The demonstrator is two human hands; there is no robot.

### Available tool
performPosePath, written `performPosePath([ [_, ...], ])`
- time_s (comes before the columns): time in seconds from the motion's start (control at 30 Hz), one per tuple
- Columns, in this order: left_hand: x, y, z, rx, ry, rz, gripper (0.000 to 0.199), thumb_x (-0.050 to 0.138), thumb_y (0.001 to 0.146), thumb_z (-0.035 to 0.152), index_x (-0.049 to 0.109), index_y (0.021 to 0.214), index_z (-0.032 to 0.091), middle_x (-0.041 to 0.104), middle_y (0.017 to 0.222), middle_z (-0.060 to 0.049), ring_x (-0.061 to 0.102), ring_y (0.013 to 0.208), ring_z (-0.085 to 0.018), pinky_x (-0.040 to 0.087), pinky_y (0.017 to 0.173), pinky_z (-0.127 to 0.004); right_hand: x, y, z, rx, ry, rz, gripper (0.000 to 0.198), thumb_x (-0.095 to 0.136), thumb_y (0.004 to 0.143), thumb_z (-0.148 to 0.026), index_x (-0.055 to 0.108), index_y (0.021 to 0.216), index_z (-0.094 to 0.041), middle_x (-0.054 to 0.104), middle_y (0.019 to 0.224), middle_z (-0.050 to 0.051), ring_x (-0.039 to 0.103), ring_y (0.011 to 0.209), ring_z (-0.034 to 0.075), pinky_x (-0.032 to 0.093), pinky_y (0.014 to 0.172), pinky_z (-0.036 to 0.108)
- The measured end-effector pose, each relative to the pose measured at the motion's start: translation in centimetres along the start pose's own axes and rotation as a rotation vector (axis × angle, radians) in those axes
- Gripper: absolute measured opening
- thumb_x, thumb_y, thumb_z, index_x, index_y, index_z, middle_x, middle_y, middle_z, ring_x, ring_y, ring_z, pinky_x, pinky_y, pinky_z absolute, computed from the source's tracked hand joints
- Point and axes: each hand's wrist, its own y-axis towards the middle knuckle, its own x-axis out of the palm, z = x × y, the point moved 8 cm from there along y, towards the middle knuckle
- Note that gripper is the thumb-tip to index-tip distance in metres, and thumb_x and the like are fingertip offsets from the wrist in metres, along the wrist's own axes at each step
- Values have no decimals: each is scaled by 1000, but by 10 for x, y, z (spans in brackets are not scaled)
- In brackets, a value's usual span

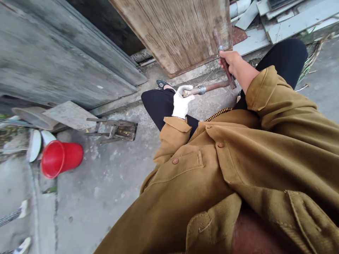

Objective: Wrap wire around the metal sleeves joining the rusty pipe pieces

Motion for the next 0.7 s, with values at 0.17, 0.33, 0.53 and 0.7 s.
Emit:
performPosePath([
  [0.17,-15,3,-13,-100,-78,193,39,84,81,34,69,115,22,75,114,-7,72,109,-22,59,101,-37,43,-66,-86,-255,172,-157,8,59,105,-19,58,100,-14,63,78,-6,56,66,4,42,51,16],
  [0.33,-21,2,-37,-171,-250,305,31,78,91,46,68,110,24,74,103,-5,72,86,-16,63,83,-31,76,-117,-126,-381,255,-471,58,98,70,-47,68,103,-11,65,84,-2,58,67,6,45,50,17],
  [0.53,3,22,-7,-7,-236,156,47,75,96,58,65,125,23,69,136,-7,65,131,-22,52,116,-42,102,-115,-107,-377,111,-566,53,93,74,-55,66,85,-11,62,71,-1,54,59,6,44,45,16],
  [0.7,52,34,28,75,-248,-94,40,57,108,58,68,121,22,71,109,-4,74,119,-23,59,104,-46,114,-110,-84,-219,-105,-620,37,81,92,-45,67,83,-12,67,71,1,55,55,5,45,47,15],
])
